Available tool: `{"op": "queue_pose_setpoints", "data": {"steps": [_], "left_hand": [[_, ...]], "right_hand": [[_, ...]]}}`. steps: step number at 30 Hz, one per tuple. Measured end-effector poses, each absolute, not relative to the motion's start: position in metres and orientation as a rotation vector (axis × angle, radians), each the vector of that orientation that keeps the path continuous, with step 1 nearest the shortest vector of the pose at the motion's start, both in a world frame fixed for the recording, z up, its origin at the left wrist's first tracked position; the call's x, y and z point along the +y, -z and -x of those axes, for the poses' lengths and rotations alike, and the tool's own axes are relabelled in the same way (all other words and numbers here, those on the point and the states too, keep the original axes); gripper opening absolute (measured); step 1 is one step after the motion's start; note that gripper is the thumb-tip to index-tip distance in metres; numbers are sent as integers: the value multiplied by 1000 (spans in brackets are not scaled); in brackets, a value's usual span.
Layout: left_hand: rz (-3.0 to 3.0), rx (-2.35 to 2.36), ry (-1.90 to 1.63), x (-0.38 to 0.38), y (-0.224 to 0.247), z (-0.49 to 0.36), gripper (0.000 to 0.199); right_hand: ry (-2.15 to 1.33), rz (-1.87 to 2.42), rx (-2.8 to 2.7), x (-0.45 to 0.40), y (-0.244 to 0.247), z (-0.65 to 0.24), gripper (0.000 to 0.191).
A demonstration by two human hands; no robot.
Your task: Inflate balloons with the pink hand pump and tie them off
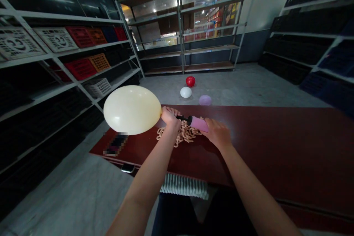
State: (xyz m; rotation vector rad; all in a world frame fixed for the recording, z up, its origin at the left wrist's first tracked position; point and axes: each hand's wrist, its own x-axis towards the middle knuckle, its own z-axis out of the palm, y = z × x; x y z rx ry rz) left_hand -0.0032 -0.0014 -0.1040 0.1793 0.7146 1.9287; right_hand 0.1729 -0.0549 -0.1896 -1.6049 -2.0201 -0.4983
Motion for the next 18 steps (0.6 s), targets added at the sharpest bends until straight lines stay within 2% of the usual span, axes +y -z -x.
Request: {"op": "queue_pose_setpoints", "data": {"steps": [12,18], "left_hand": [[-316,615,-1986,-31,56,89,38],[-434,606,-2016,-38,37,93,41]], "right_hand": [[761,1442,-2001,-59,188,-173,31],[767,1484,-1939,-67,180,-168,33]]}}
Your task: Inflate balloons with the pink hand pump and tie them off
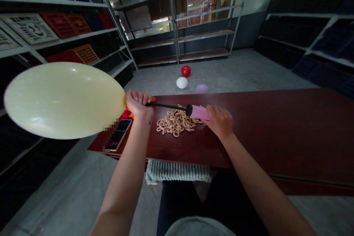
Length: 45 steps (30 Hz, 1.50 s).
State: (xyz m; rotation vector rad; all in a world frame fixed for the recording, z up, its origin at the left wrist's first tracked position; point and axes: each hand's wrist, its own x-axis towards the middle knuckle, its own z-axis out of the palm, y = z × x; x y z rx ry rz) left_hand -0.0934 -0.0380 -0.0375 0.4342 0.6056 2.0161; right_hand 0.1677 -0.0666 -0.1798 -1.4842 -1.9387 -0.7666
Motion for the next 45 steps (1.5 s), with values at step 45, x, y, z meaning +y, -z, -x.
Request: {"op": "queue_pose_setpoints", "data": {"steps": [45], "left_hand": [[-491,572,-1993,-63,49,30,51]], "right_hand": [[589,1478,-1966,-62,184,-182,44]]}}
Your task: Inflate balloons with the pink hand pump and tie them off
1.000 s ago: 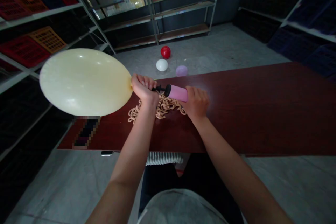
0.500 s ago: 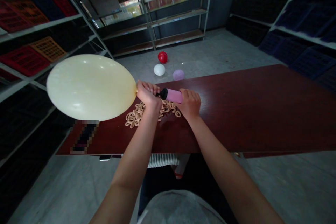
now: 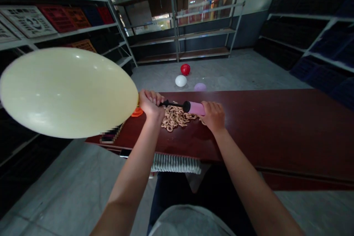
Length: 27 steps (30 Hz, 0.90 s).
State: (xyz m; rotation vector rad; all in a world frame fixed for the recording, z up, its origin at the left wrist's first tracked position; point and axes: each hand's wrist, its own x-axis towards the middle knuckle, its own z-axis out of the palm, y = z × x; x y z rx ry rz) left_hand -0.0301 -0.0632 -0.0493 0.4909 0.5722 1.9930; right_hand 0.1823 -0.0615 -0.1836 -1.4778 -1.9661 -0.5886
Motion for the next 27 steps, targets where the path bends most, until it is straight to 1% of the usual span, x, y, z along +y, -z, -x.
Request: {"op": "queue_pose_setpoints", "data": {"steps": [3,6,11,22,27], "left_hand": [[-514,538,-2020,-74,44,53,50],[-541,526,-2019,-82,37,71,50],[-595,479,-2002,-86,28,77,52],[-571,528,-1978,-44,30,18,55],[-531,545,-1887,-17,55,-29,52]], "right_hand": [[591,1459,-1999,-64,183,-182,43],[583,1424,-1996,-65,183,-181,39],[579,1366,-1968,-62,184,-180,33],[522,1469,-1775,-53,197,-190,36],[496,1534,-1745,-52,195,-191,37]]}}
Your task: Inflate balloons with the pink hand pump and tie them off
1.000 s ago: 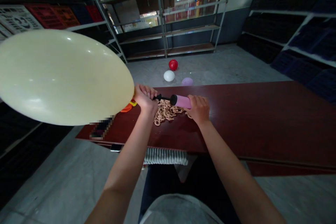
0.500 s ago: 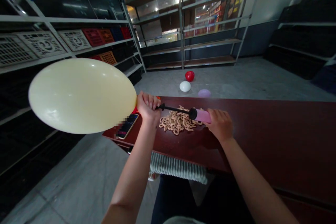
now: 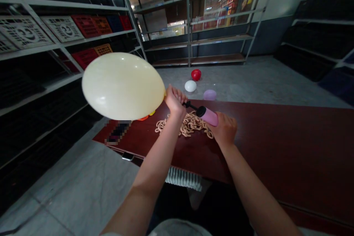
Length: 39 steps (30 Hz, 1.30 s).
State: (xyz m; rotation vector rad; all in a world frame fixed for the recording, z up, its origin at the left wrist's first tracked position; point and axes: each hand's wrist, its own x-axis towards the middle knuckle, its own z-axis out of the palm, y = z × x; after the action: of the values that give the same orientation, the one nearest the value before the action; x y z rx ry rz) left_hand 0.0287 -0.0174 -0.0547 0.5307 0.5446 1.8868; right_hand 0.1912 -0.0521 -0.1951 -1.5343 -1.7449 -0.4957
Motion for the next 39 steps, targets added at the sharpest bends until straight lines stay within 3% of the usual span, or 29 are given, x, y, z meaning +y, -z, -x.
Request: {"op": "queue_pose_setpoints", "data": {"steps": [7,19,25,39], "left_hand": [[-436,511,-1802,1,96,-75,53],[-386,542,-1872,-13,101,-38,42],[-370,543,-1925,-27,94,10,44],[-432,550,-1955,-36,56,98,43]], "right_hand": [[455,1615,-1694,-48,199,-192,39],[552,1581,-1900,-53,194,-182,37],[606,1562,-2014,-63,189,-175,33],[594,1515,-2070,-63,190,-172,45]]}}
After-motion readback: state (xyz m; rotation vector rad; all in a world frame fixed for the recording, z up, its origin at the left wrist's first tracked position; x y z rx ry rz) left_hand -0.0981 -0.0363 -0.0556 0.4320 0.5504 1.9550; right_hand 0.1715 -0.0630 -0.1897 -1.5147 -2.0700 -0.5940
